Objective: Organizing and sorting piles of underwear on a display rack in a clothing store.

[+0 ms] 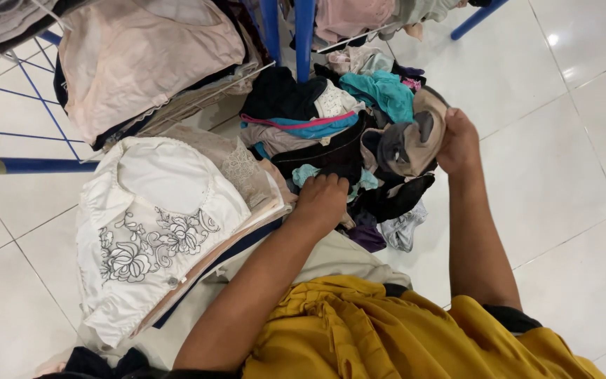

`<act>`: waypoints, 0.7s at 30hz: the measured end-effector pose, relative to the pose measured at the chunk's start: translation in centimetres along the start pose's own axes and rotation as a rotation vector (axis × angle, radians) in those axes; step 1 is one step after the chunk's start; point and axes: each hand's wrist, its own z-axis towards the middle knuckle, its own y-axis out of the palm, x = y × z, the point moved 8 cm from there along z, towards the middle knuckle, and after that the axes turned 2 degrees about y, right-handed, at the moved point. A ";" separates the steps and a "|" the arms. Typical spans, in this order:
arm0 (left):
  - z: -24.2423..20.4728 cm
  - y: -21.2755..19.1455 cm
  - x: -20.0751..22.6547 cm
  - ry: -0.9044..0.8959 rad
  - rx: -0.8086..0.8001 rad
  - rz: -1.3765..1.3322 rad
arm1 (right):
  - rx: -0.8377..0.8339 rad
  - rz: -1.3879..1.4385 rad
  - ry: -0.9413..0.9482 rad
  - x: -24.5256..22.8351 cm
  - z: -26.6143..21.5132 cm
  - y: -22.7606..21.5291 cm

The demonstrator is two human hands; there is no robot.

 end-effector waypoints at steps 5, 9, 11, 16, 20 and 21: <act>0.1 -4.3 0.1 -0.056 0.183 -0.256 | -0.235 -0.054 0.043 -7.2 -5.5 10.9; 0.3 -6.3 -0.8 -0.128 0.313 -0.534 | -0.396 -0.048 0.037 -9.7 -9.4 16.4; 0.5 -6.6 -1.2 -0.043 0.458 -0.634 | -0.493 -0.050 0.017 -10.5 -11.0 18.4; 3.7 0.6 -3.6 0.078 0.394 -1.590 | -0.557 -0.116 -0.041 -11.3 -12.9 20.1; 2.7 -0.2 -6.3 -0.042 0.643 -1.608 | -0.446 -0.160 -0.110 -12.2 -13.2 19.1; 2.6 -0.4 -6.5 -0.037 0.645 -1.608 | -0.448 -0.161 -0.114 -12.4 -13.5 19.3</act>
